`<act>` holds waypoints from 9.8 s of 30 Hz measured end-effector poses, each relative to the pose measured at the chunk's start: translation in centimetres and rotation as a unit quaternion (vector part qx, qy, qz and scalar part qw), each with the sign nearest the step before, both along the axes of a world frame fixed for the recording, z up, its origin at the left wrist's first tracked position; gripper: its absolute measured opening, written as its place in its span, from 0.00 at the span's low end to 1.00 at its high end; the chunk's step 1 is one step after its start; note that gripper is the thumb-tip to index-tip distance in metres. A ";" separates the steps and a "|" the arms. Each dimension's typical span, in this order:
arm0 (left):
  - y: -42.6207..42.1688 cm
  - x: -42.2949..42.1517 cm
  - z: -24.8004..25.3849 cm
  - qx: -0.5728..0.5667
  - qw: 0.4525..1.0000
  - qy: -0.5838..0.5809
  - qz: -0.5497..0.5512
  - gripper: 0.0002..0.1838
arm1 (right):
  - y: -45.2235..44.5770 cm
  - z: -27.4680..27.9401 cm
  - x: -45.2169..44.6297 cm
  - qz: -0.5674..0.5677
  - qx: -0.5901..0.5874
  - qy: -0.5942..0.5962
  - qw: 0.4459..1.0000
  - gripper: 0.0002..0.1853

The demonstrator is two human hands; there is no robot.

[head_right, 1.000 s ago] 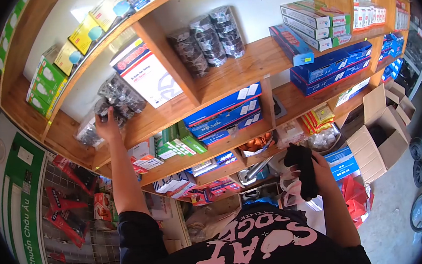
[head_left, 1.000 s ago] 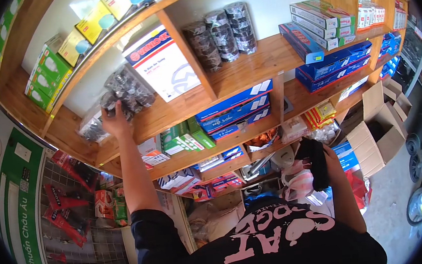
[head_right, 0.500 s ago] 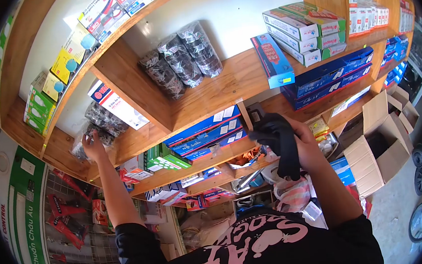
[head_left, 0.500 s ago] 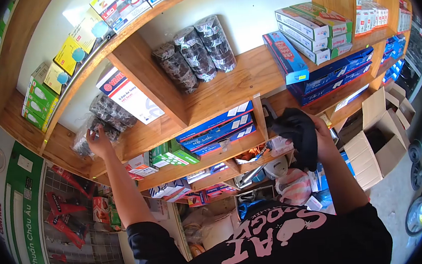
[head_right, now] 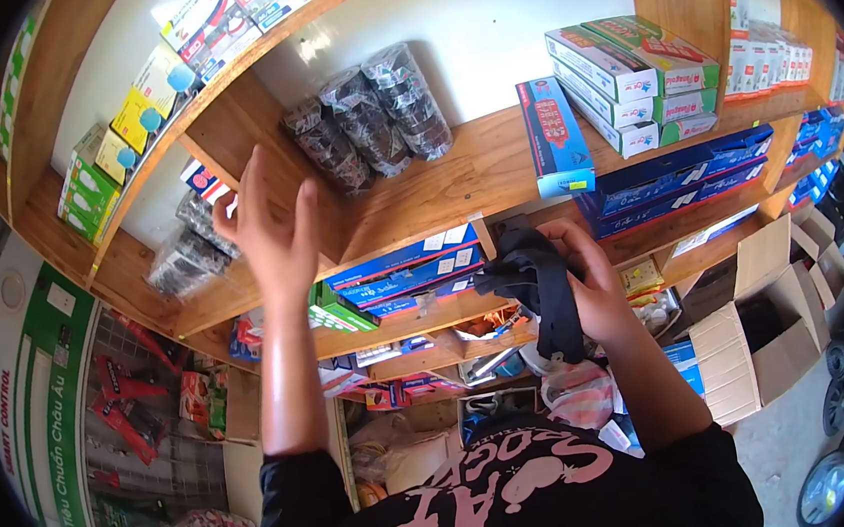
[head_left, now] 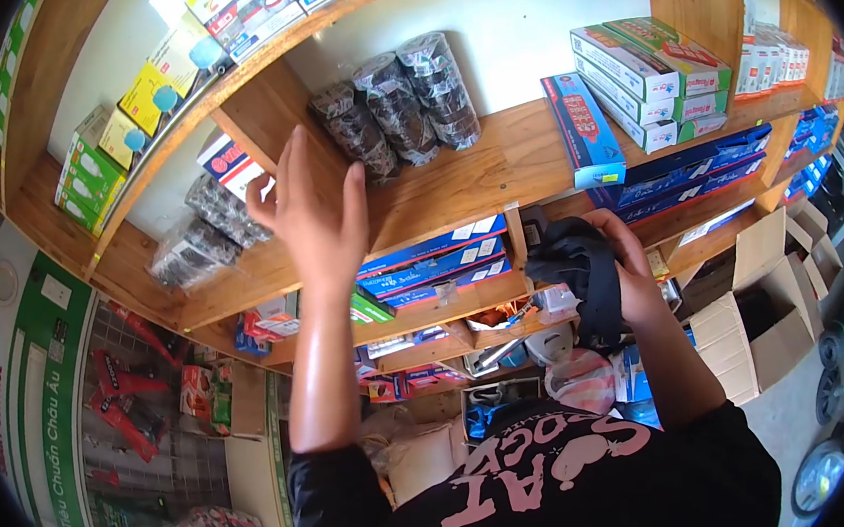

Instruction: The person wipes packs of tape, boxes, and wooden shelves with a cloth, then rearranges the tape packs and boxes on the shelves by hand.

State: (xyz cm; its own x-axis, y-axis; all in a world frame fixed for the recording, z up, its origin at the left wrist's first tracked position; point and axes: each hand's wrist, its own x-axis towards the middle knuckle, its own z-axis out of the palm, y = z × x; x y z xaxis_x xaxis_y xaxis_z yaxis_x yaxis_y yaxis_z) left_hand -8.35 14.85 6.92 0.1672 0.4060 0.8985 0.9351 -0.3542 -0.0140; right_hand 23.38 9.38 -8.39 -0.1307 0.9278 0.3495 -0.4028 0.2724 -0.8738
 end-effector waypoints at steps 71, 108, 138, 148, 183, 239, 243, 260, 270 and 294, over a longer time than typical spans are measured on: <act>3.2 5.2 -4.3 0.039 0.970 -0.131 -0.204 0.27 | 1.7 4.8 4.9 0.008 0.077 -0.039 0.996 0.17; 4.7 0.9 1.8 -0.231 0.944 -0.129 -0.198 0.30 | 16.1 19.6 -8.1 0.119 0.286 -0.411 0.857 0.23; 7.3 3.1 -2.7 -0.244 0.702 -0.397 -0.538 0.69 | 12.2 16.9 -7.9 -0.054 0.398 -0.419 0.814 0.29; 5.8 3.6 -3.5 -0.189 0.705 -0.439 -0.524 0.37 | 9.8 14.1 -5.4 -0.195 0.234 -0.140 0.942 0.24; -12.2 -1.9 -7.0 -0.027 0.731 -0.547 -0.407 0.35 | -1.6 4.0 -18.8 0.011 0.551 -0.238 0.800 0.39; -27.7 -26.2 -14.0 -0.108 0.694 -0.575 -0.419 0.30 | -15.6 -0.6 -44.8 0.296 0.040 -0.142 0.944 0.39; -27.4 -24.3 -15.1 -0.145 0.670 -0.592 -0.424 0.32 | -14.5 1.6 -46.2 0.194 0.089 0.051 0.976 0.35; -28.7 -27.0 -12.7 -0.049 0.656 -0.649 -0.382 0.36 | -16.4 -3.3 -45.2 0.193 0.098 -0.105 0.971 0.27; -26.7 -27.5 -14.8 -0.017 0.830 -0.446 -0.334 0.46 | -17.1 -2.6 -47.2 0.332 -0.199 0.161 0.908 0.30; 8.8 -25.4 -5.8 0.037 0.889 -0.420 -0.177 0.34 | -19.5 -2.5 -23.3 -0.151 -0.178 0.165 0.958 0.25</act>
